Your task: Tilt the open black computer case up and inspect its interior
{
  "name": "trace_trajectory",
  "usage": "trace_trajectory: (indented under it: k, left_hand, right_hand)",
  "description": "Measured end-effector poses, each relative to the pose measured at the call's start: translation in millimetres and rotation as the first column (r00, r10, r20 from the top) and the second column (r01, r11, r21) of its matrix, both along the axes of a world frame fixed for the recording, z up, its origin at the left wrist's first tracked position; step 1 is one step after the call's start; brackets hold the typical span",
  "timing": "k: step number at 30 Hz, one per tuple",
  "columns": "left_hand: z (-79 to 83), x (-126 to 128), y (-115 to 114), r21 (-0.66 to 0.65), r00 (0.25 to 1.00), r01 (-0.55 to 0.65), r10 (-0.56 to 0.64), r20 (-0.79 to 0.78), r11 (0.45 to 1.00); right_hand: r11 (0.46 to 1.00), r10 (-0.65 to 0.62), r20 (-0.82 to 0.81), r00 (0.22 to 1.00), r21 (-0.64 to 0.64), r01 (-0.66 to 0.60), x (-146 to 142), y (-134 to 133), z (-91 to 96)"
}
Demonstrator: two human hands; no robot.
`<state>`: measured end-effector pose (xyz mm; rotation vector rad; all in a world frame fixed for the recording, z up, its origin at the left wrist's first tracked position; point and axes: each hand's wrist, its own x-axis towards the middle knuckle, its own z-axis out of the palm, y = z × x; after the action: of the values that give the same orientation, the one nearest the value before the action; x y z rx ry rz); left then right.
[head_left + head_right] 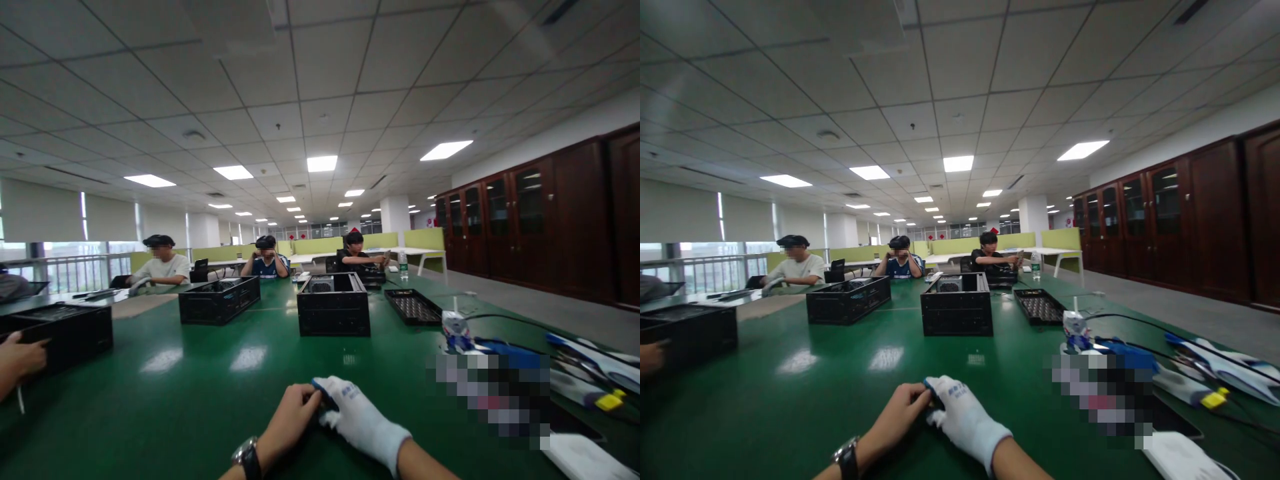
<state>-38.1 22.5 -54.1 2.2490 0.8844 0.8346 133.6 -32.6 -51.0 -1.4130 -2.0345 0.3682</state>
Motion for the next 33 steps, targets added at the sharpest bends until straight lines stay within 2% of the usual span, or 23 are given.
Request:
trace_trajectory:
  k: [4,8,10,14,16,18,21,23,25,27,30,33]
  left_hand:
    - [9.3,-4.7,10.6,0.093,0.998,0.015,-0.01,-0.055,0.996]
    - [30.4,0.6,45.3,0.276,0.99,-0.053,0.086,-0.109,0.96]
    - [50.2,12.8,73.0,0.394,0.982,-0.065,0.129,-0.138,0.917]
    - [104.3,55.2,142.9,0.584,0.96,-0.061,0.208,-0.187,0.809]
    - [128.7,79.6,178.4,0.632,0.944,-0.063,0.252,-0.214,0.772]
    - [143.3,101.5,208.7,0.647,0.92,-0.059,0.292,-0.26,0.76]
    - [141.6,125.2,236.5,0.621,0.873,-0.032,0.324,-0.364,0.783]
    - [129.5,133.6,241.4,0.613,0.845,-0.037,0.352,-0.403,0.79]
    - [117.4,136.4,236.6,0.635,0.828,-0.076,0.403,-0.39,0.769]
    - [111.2,134.5,224.8,0.662,0.817,-0.115,0.45,-0.36,0.74]
    - [114.4,123.3,194.0,0.678,0.806,-0.125,0.472,-0.356,0.725]
    - [119.9,98.9,139.6,0.672,0.794,-0.098,0.465,-0.391,0.734]
  right_hand:
    - [0.999,-0.022,-0.117,0.993,0.045,0.028,11.1,6.7,4.4]
    - [0.991,-0.131,-0.186,0.974,0.004,0.134,35.7,15.2,-0.9]
    - [0.986,-0.164,-0.21,0.964,-0.025,0.162,47.0,17.6,-2.6]
    - [0.976,-0.203,-0.244,0.948,-0.128,0.176,65.1,19.9,0.7]
    - [0.971,-0.174,-0.275,0.946,-0.209,0.117,76.0,19.0,3.2]
    - [0.955,-0.089,-0.385,0.919,-0.295,-0.031,90.6,17.8,3.8]
    - [0.886,0.004,-0.594,0.804,-0.37,-0.278,118.6,20.1,-1.1]
    - [0.889,-0.041,-0.661,0.749,-0.367,-0.275,138.8,26.0,-7.3]
    - [0.939,-0.151,-0.691,0.707,-0.324,-0.116,157.2,33.7,-13.5]
    - [0.959,-0.265,-0.707,0.656,-0.263,0.103,171.5,40.0,-17.3]
    - [0.921,-0.379,-0.702,0.602,-0.221,0.321,182.3,42.3,-16.9]
    - [0.879,-0.444,-0.69,0.571,-0.212,0.427,181.3,35.0,-11.6]
